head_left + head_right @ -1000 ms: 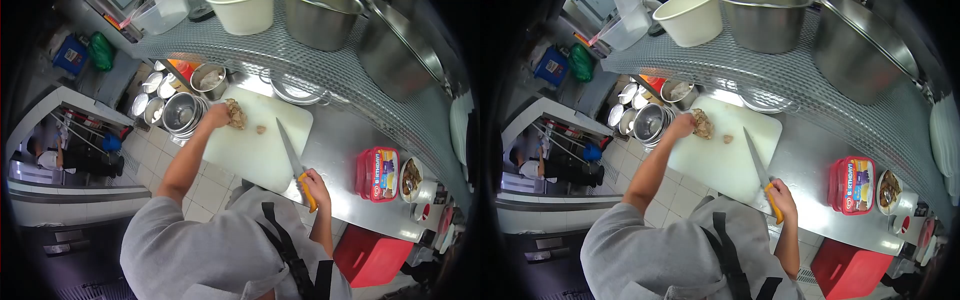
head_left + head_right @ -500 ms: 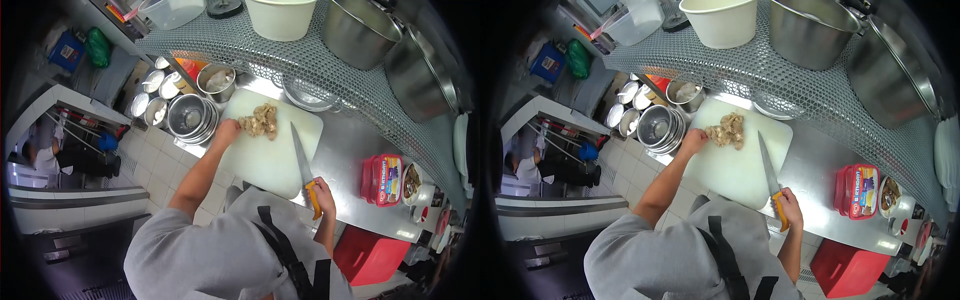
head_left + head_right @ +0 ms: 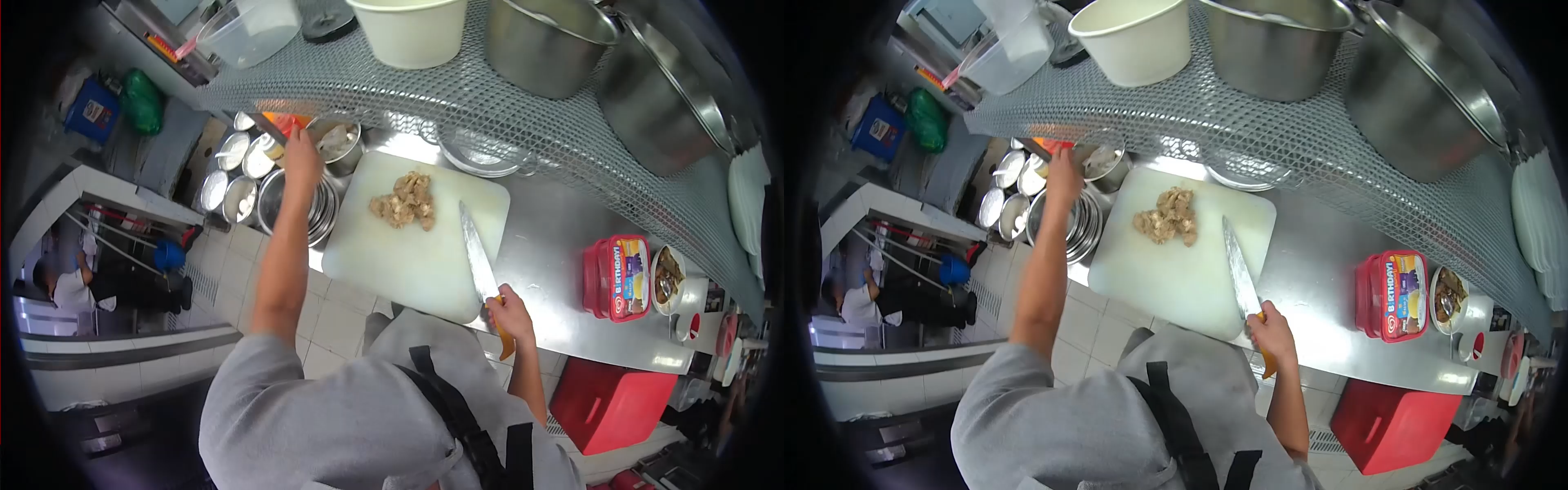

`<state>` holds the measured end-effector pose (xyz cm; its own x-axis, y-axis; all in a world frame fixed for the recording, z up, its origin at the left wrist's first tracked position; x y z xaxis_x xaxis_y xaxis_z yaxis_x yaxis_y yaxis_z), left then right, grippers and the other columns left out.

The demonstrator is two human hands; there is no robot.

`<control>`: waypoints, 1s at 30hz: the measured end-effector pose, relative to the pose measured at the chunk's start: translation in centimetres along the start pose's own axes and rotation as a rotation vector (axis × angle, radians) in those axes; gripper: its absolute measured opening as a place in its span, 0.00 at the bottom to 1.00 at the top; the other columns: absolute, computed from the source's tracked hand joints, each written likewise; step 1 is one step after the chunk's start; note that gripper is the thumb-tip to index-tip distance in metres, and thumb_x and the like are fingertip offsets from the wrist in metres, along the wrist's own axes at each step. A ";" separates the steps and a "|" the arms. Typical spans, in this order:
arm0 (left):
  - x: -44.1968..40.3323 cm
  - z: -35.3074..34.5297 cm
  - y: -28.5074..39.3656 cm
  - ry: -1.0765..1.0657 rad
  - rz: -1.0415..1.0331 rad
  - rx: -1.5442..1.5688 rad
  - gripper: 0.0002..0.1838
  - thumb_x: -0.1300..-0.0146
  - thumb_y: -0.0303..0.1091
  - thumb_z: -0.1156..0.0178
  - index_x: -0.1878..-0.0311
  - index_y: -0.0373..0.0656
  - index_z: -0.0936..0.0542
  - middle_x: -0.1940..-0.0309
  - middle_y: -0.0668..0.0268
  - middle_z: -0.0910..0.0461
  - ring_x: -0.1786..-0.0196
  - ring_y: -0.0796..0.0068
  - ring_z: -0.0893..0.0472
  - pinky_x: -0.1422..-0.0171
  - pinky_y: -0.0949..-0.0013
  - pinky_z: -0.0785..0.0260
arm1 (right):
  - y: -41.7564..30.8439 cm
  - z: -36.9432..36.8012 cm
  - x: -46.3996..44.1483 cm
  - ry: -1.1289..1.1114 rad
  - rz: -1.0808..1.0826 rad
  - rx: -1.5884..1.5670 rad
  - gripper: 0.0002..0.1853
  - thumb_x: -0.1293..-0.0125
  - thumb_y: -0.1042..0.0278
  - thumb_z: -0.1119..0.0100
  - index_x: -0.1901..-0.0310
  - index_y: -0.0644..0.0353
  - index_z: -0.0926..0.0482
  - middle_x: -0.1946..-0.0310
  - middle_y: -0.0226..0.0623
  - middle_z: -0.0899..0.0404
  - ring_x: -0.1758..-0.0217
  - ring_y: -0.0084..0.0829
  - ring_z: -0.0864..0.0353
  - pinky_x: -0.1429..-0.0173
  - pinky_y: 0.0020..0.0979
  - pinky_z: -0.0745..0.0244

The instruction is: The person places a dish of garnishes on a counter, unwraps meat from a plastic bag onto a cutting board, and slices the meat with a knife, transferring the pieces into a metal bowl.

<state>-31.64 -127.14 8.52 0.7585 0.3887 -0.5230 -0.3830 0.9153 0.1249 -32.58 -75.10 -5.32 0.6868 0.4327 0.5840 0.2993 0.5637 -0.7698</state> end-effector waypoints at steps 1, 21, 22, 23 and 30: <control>1.3 1.7 2.2 0.176 0.116 0.085 0.13 0.46 0.21 0.43 0.56 0.37 0.20 0.56 0.47 0.19 0.46 0.45 0.23 0.42 0.52 0.29 | 0.1 0.0 0.0 -0.003 -0.023 0.058 0.14 0.35 0.61 0.41 0.63 0.65 0.29 0.77 0.38 0.20 0.78 0.26 0.20 0.70 0.30 0.25; 19.5 -1.8 21.7 -0.278 0.039 0.567 0.14 0.49 0.15 0.42 0.59 0.40 0.23 0.59 0.58 0.24 0.53 0.54 0.22 0.50 0.55 0.26 | 0.8 1.6 1.6 -0.263 0.141 0.361 0.12 0.30 0.68 0.50 0.50 0.63 0.36 0.74 0.50 0.18 0.80 0.39 0.16 0.69 0.38 0.19; 21.0 -0.6 21.8 -0.246 -0.035 0.638 0.15 0.50 0.14 0.42 0.59 0.41 0.22 0.58 0.59 0.23 0.53 0.55 0.22 0.50 0.56 0.26 | 1.2 1.2 1.9 -0.288 0.130 0.370 0.12 0.30 0.68 0.50 0.50 0.63 0.36 0.74 0.50 0.18 0.80 0.39 0.16 0.69 0.38 0.19; 22.3 -0.3 21.1 -0.253 -0.011 0.635 0.15 0.50 0.14 0.42 0.59 0.41 0.22 0.58 0.59 0.23 0.53 0.55 0.22 0.50 0.56 0.26 | 0.7 1.0 2.0 -0.256 0.208 0.507 0.13 0.31 0.67 0.50 0.49 0.62 0.35 0.70 0.54 0.17 0.71 0.47 0.16 0.62 0.44 0.21; 24.2 1.2 20.3 -0.098 0.017 0.663 0.13 0.50 0.16 0.37 0.60 0.40 0.21 0.55 0.60 0.21 0.51 0.55 0.22 0.47 0.58 0.27 | -5.8 -1.7 4.8 -0.265 0.220 1.040 0.13 0.31 0.66 0.52 0.48 0.59 0.33 0.62 0.58 0.19 0.56 0.59 0.18 0.50 0.54 0.24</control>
Point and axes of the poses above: each hand's wrist, its own x-axis away from the middle knuckle, its own z-axis out of the back of the hand, y = z × x, the point moved 7 cm from there along -x, towards the middle knuckle
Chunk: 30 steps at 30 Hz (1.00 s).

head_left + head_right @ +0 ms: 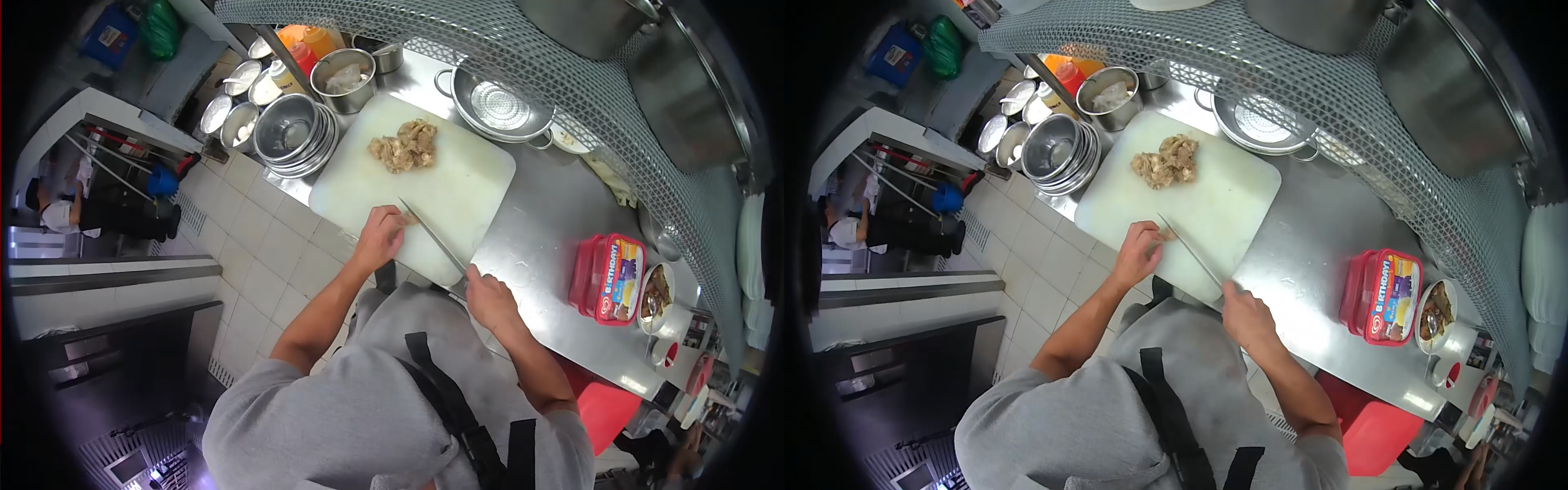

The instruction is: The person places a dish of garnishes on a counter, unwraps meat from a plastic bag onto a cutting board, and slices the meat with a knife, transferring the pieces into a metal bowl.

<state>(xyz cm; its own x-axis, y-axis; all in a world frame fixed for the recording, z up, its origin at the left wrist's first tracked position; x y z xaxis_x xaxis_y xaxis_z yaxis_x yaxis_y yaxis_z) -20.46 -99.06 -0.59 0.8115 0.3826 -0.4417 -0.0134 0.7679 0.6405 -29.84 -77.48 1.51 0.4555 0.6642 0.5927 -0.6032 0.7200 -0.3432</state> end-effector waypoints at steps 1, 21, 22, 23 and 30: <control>0.2 -0.1 -0.8 0.042 0.047 0.027 0.13 0.50 0.17 0.36 0.60 0.39 0.21 0.55 0.59 0.22 0.51 0.55 0.22 0.47 0.58 0.27 | -0.6 0.5 0.2 0.000 -0.012 0.008 0.13 0.31 0.66 0.52 0.48 0.59 0.33 0.62 0.58 0.19 0.56 0.59 0.18 0.50 0.54 0.24; 0.1 -1.2 -2.7 0.074 0.068 -0.025 0.12 0.51 0.20 0.35 0.62 0.41 0.20 0.58 0.64 0.20 0.55 0.60 0.22 0.51 0.60 0.27 | -2.8 -1.8 -5.3 0.008 0.058 0.028 0.10 0.33 0.76 0.57 0.51 0.61 0.36 0.67 0.62 0.20 0.61 0.64 0.18 0.57 0.57 0.23; 0.5 -1.3 -2.3 0.065 0.060 -0.025 0.12 0.52 0.20 0.35 0.62 0.41 0.20 0.58 0.64 0.20 0.55 0.59 0.22 0.51 0.61 0.26 | -2.8 -1.8 -5.1 0.002 0.056 0.024 0.10 0.33 0.76 0.57 0.51 0.61 0.36 0.67 0.62 0.20 0.61 0.64 0.18 0.57 0.57 0.23; 0.5 -1.3 -2.3 0.067 0.055 -0.029 0.12 0.52 0.20 0.35 0.62 0.41 0.20 0.58 0.64 0.20 0.55 0.59 0.22 0.51 0.61 0.26 | -3.2 -1.0 -5.5 -0.020 0.054 0.050 0.11 0.33 0.76 0.58 0.50 0.61 0.36 0.67 0.61 0.20 0.61 0.64 0.18 0.57 0.58 0.24; 0.3 -1.2 -1.9 0.069 0.052 -0.048 0.12 0.52 0.19 0.35 0.62 0.41 0.20 0.59 0.62 0.21 0.56 0.58 0.23 0.52 0.60 0.26 | -3.2 1.7 -2.9 -0.039 0.027 0.096 0.08 0.31 0.70 0.56 0.53 0.60 0.37 0.67 0.62 0.20 0.60 0.65 0.19 0.55 0.60 0.26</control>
Point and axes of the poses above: each hand's wrist, its own x-axis away from the middle knuckle, its own z-axis out of the back of the hand, y = z × x, the point moved 7 cm from there along -x, towards the middle knuckle
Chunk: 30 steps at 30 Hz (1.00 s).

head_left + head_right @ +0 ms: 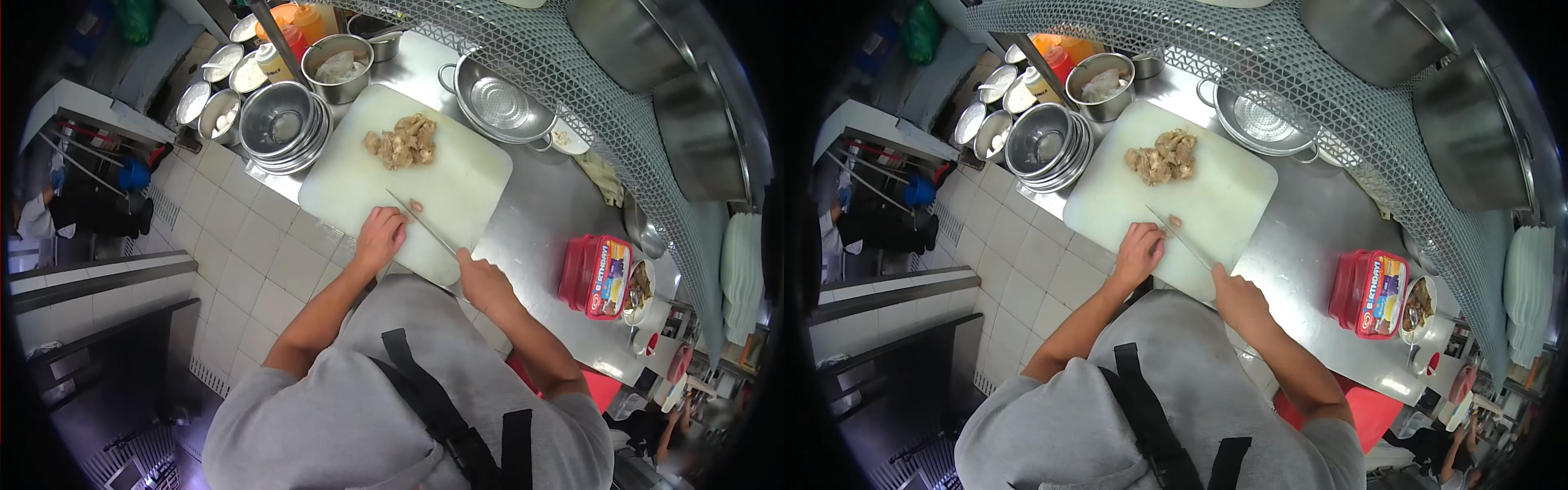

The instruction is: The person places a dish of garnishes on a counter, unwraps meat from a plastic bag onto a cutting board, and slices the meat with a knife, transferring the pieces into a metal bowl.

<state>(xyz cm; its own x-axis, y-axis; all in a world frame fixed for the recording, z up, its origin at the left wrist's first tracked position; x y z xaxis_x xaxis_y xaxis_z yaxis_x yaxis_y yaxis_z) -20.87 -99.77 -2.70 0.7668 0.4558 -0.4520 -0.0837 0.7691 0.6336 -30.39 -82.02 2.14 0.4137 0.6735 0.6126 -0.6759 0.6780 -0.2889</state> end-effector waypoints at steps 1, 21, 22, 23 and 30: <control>0.1 0.0 -0.2 0.000 0.008 0.009 0.12 0.52 0.19 0.35 0.62 0.41 0.20 0.59 0.62 0.21 0.56 0.58 0.23 0.52 0.61 0.26 | 0.5 -1.1 -0.4 0.002 0.001 -0.003 0.08 0.31 0.70 0.56 0.53 0.60 0.37 0.67 0.62 0.20 0.60 0.65 0.19 0.55 0.60 0.26; -0.4 0.3 -0.3 0.015 -0.011 0.099 0.11 0.52 0.16 0.34 0.64 0.38 0.19 0.60 0.60 0.19 0.57 0.56 0.22 0.53 0.61 0.27 | -0.9 -2.5 -0.3 0.049 0.025 -0.137 0.09 0.33 0.75 0.58 0.52 0.61 0.35 0.66 0.59 0.19 0.59 0.62 0.18 0.54 0.56 0.24; -0.2 0.3 -0.3 0.000 0.004 0.103 0.11 0.51 0.16 0.34 0.63 0.37 0.19 0.60 0.60 0.19 0.57 0.56 0.22 0.53 0.61 0.27 | -0.7 -3.5 -0.8 0.049 0.018 -0.148 0.09 0.33 0.75 0.58 0.52 0.61 0.35 0.66 0.59 0.19 0.59 0.62 0.18 0.54 0.56 0.24; -0.4 0.2 -0.3 -0.003 -0.004 0.103 0.11 0.51 0.16 0.34 0.63 0.37 0.19 0.60 0.60 0.19 0.57 0.56 0.22 0.53 0.61 0.27 | -0.9 -3.5 -1.5 0.053 0.020 -0.160 0.09 0.33 0.75 0.58 0.51 0.62 0.35 0.66 0.59 0.19 0.59 0.62 0.18 0.55 0.56 0.24; 0.0 0.2 -0.4 -0.104 0.009 0.119 0.15 0.49 0.17 0.33 0.57 0.39 0.19 0.58 0.59 0.20 0.54 0.56 0.20 0.49 0.60 0.25 | -0.2 -0.1 1.2 -0.026 -0.071 -0.285 0.10 0.29 0.71 0.55 0.49 0.61 0.36 0.62 0.59 0.19 0.56 0.61 0.18 0.53 0.55 0.25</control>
Point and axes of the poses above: each hand's wrist, its own x-axis away from the middle knuckle, its own z-axis out of the back of the hand, y = z × x, the point moved 7 cm from there along -x, towards the middle knuckle
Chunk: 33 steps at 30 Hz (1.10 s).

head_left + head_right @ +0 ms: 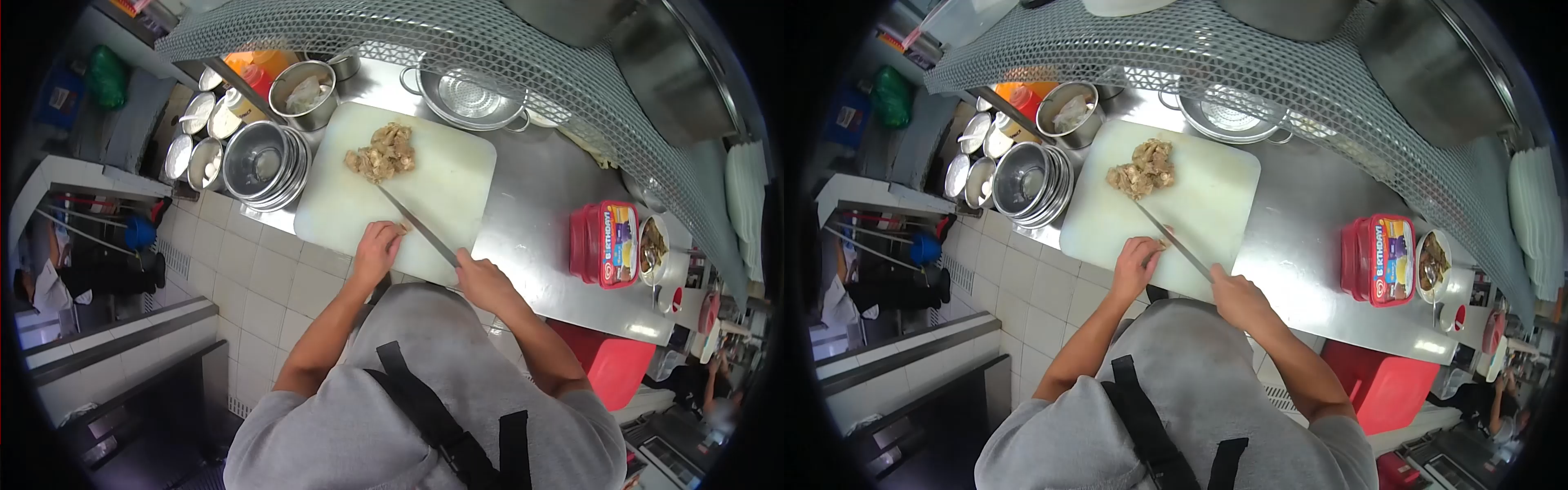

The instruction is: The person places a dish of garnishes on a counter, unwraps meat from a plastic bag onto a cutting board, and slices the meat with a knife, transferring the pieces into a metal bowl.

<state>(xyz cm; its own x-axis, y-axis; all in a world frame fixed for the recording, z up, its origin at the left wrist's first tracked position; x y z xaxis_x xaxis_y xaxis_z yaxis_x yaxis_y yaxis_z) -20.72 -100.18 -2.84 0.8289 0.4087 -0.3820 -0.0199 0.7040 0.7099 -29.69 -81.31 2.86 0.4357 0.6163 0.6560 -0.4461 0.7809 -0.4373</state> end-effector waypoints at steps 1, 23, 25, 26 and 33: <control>-0.5 0.1 -0.1 -0.072 0.015 0.051 0.16 0.48 0.17 0.33 0.54 0.40 0.19 0.55 0.58 0.20 0.53 0.55 0.20 0.47 0.60 0.25 | 0.4 0.3 0.5 0.013 -0.002 -0.010 0.10 0.29 0.71 0.55 0.49 0.61 0.36 0.62 0.59 0.19 0.56 0.61 0.18 0.53 0.55 0.25; -1.4 -2.1 0.8 -0.086 0.185 -0.021 0.24 0.50 0.21 0.28 0.47 0.40 0.21 0.47 0.54 0.24 0.44 0.51 0.24 0.39 0.57 0.28 | 3.6 -4.5 2.1 0.150 -0.077 -0.033 0.11 0.33 0.75 0.58 0.50 0.63 0.35 0.62 0.65 0.19 0.57 0.65 0.19 0.49 0.58 0.25; -1.4 -1.6 0.8 -0.077 0.139 -0.016 0.23 0.50 0.22 0.28 0.49 0.40 0.22 0.48 0.54 0.25 0.44 0.50 0.25 0.39 0.57 0.29 | 3.6 -4.5 2.2 0.135 -0.090 -0.019 0.11 0.33 0.75 0.58 0.50 0.63 0.34 0.62 0.65 0.19 0.57 0.65 0.18 0.49 0.58 0.25; -1.4 -1.6 0.5 -0.076 0.140 -0.011 0.23 0.50 0.22 0.28 0.49 0.40 0.22 0.48 0.54 0.25 0.44 0.50 0.25 0.39 0.57 0.29 | 3.7 -4.3 2.1 0.161 -0.093 0.003 0.10 0.30 0.71 0.57 0.50 0.62 0.35 0.64 0.62 0.19 0.59 0.64 0.19 0.52 0.58 0.25; -1.6 -1.5 0.3 -0.063 0.049 -0.002 0.16 0.51 0.24 0.32 0.56 0.40 0.22 0.52 0.57 0.25 0.49 0.53 0.24 0.46 0.60 0.28 | 1.9 -3.9 3.6 0.150 -0.087 0.038 0.10 0.28 0.68 0.56 0.51 0.63 0.35 0.66 0.62 0.19 0.59 0.64 0.19 0.52 0.58 0.25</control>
<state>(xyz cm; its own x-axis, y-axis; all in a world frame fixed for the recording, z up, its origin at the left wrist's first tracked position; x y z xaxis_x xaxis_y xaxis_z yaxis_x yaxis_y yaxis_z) -22.91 -99.76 -2.86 0.8601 0.4060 -0.3088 -0.0629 0.6852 0.7257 -25.88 -77.22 2.03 0.5849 0.5567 0.5899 -0.4291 0.8295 -0.3574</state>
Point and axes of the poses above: each hand's wrist, its own x-axis away from the middle knuckle, its own z-axis out of the back of the hand, y = z × x, the point moved 7 cm from there along -x, towards the middle knuckle
